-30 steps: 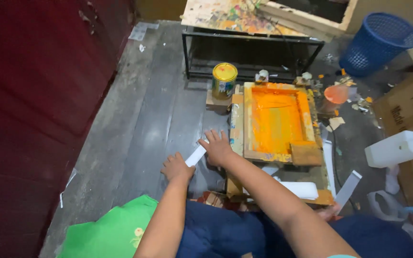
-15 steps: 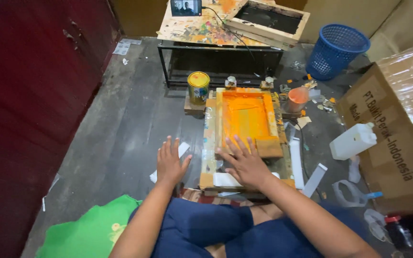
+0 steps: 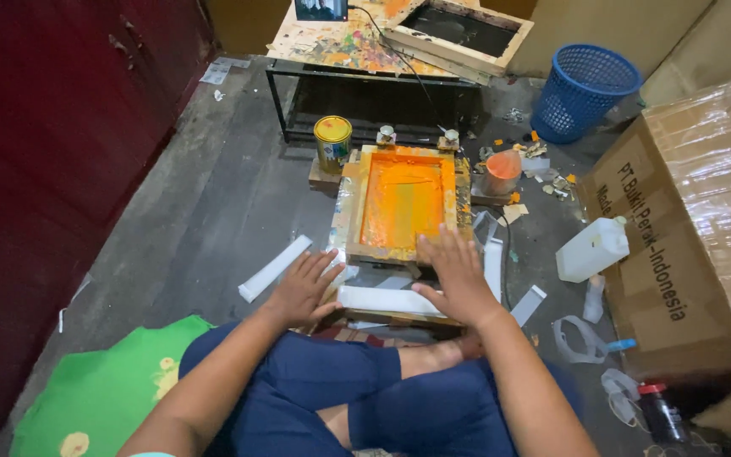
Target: The person uses a squeegee to spread orange ink across a screen printing frame. They then pick up a white strip of material, inspect it, and place it on the floor before repeating the process with another strip.
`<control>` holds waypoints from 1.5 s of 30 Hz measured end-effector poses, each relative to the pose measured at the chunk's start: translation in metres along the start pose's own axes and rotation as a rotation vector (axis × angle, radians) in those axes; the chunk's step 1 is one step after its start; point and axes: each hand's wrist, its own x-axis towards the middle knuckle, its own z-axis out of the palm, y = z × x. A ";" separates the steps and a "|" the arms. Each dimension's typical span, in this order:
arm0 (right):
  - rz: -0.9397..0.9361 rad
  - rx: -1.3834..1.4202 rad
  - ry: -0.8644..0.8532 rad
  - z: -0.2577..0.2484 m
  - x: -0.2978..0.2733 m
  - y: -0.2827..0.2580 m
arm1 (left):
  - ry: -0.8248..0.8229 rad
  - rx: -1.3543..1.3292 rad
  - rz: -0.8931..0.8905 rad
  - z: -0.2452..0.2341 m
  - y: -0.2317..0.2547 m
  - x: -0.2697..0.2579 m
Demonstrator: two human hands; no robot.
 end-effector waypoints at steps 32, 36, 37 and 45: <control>0.070 -0.169 -0.573 0.057 0.031 0.015 | -0.233 -0.188 -0.013 0.009 0.043 0.036; 0.060 -0.159 -0.600 0.047 0.031 0.006 | -0.156 -0.158 0.012 0.022 0.039 0.032; 0.061 -0.159 -0.601 0.047 0.031 0.006 | -0.156 -0.159 0.012 0.024 0.039 0.032; 0.060 -0.178 -0.577 0.055 0.028 0.009 | -0.142 -0.129 0.021 0.034 0.038 0.030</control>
